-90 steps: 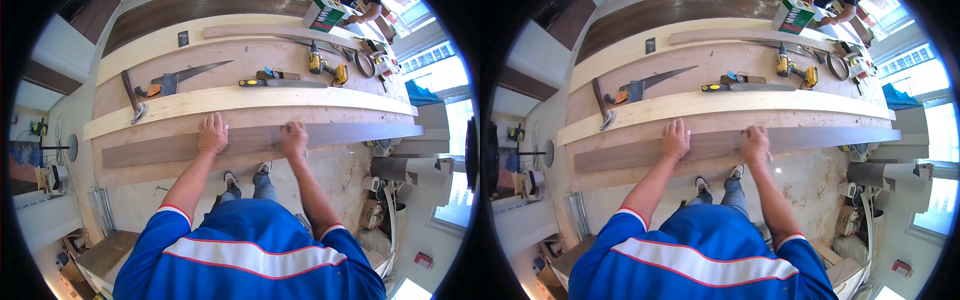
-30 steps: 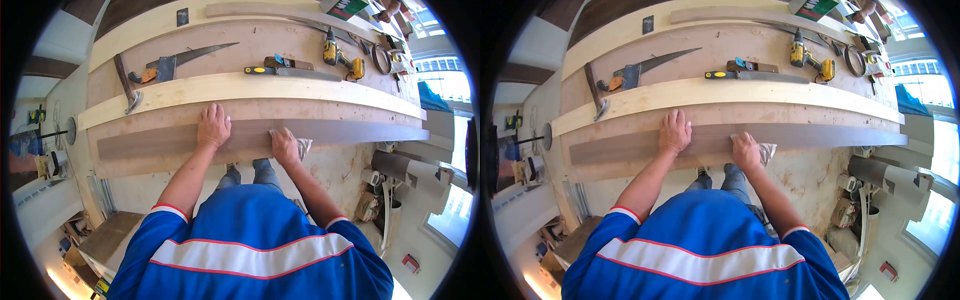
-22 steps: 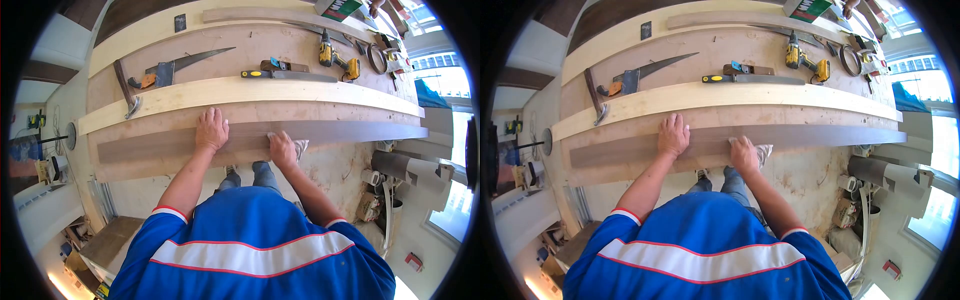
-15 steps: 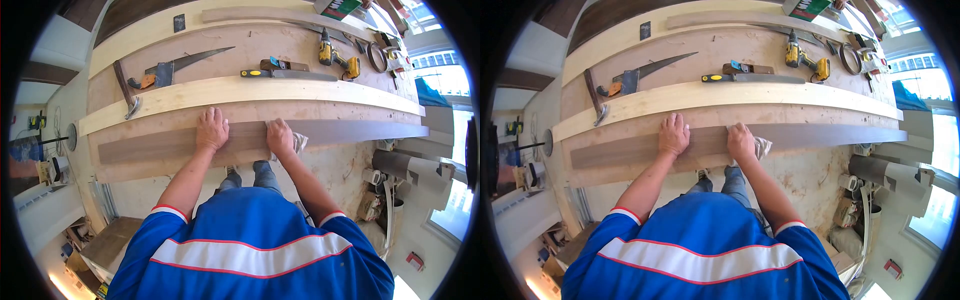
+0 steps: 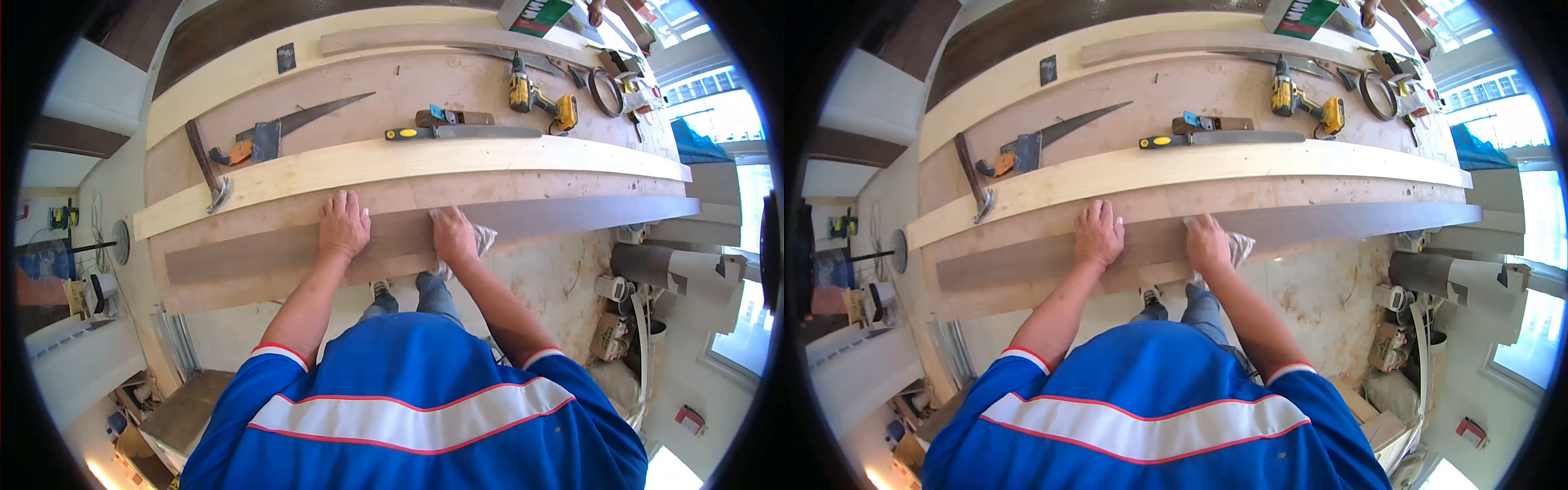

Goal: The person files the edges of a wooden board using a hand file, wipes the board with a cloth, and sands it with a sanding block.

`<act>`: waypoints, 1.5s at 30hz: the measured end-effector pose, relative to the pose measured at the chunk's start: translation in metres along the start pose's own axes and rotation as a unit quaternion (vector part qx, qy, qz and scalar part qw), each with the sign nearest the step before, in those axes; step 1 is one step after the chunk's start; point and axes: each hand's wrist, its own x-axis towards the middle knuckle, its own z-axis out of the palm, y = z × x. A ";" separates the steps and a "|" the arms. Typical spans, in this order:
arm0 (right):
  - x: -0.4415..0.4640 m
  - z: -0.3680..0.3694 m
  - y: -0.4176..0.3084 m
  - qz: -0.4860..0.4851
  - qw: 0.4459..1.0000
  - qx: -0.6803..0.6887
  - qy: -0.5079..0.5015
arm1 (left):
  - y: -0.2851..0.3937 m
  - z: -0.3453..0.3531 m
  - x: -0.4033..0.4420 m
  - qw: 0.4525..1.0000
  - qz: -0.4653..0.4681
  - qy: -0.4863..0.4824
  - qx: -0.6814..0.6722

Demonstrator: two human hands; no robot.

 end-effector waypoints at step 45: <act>0.007 0.034 -0.024 -0.119 0.989 -0.083 -0.029 | 0.001 0.003 0.001 1.000 -0.005 0.021 -0.009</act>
